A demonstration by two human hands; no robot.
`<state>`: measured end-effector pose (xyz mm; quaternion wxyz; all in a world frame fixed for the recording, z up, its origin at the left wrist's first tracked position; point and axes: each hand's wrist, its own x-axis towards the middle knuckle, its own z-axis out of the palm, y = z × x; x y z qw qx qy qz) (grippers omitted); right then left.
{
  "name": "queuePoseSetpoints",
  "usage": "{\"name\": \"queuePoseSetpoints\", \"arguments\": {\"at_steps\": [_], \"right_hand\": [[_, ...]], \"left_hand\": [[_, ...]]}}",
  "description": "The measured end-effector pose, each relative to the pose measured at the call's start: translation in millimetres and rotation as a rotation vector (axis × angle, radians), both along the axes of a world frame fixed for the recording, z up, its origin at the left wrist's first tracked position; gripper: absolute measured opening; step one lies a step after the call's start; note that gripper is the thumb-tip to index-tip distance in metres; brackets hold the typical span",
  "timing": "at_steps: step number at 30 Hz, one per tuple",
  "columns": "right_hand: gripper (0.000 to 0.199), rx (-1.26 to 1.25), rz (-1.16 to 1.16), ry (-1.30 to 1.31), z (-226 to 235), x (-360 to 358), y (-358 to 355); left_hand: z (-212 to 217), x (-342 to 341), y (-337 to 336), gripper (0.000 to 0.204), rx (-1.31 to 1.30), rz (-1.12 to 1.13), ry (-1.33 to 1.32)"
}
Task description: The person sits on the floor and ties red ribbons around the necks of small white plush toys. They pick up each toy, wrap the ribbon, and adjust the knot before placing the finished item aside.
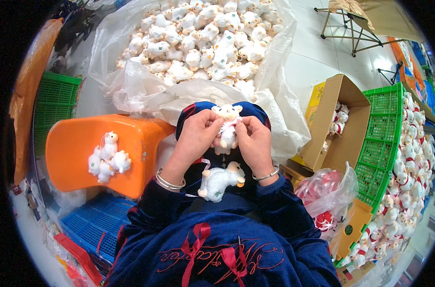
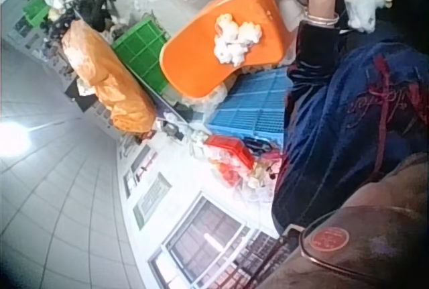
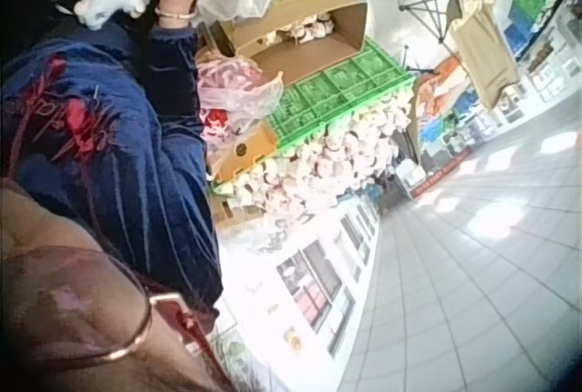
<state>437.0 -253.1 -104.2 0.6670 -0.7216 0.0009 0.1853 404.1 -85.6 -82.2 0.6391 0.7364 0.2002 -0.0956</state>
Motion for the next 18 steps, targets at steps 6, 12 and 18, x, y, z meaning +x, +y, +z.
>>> {"name": "queuePoseSetpoints", "arguments": {"at_steps": [6, 12, 18], "right_hand": [[0.012, 0.019, -0.010, -0.001, 4, -1, 2], [0.012, 0.003, -0.020, -0.032, 1, -1, 4], [0.013, -0.044, -0.009, -0.038, 9, -1, 6]], "left_hand": [[1, -4, -4, 0.019, -0.118, 0.045, 0.040], [2, 2, 16, 0.028, 0.016, -0.084, 0.017], [26, 22, 36, 0.022, 0.111, -0.369, 0.126]]}}
